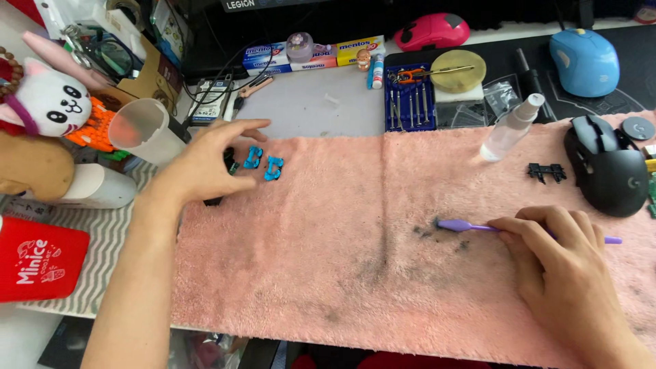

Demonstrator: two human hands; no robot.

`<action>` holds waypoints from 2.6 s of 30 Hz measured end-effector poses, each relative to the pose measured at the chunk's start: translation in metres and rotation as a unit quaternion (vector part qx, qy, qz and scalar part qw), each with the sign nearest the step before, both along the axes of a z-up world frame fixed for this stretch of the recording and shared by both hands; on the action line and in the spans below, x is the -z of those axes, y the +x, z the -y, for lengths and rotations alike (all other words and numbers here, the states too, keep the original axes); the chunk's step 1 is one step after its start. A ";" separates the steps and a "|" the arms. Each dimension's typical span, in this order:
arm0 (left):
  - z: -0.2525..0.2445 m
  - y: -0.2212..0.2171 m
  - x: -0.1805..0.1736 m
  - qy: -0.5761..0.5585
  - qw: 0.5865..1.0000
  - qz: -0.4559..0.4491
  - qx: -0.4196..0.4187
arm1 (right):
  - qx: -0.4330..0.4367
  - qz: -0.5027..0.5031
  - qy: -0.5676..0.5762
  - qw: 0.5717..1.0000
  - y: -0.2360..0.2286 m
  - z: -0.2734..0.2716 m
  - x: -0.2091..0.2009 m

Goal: The person scrubs small blue and black plastic electronic components with a purple toothbrush on a pink towel. They spray the components with a clear liquid from a spray bottle and continue scrubbing, then place the cleaned parts aside.

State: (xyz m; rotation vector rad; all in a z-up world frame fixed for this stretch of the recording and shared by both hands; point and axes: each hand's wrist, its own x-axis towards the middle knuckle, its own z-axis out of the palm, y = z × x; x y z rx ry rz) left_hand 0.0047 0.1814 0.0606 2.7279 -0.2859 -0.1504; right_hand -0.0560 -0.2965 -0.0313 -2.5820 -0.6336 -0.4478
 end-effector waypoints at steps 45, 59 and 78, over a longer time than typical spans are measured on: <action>0.318 0.020 0.040 -0.099 0.939 0.140 0.299 | -0.183 0.057 0.046 0.980 -0.004 -0.009 -0.026; 0.339 0.035 0.019 -0.045 0.945 0.113 0.304 | -0.220 0.030 0.070 0.973 -0.002 -0.005 -0.031; 0.197 0.004 0.030 -0.194 0.952 -0.012 0.238 | 0.007 -0.024 0.098 0.995 0.002 0.004 -0.046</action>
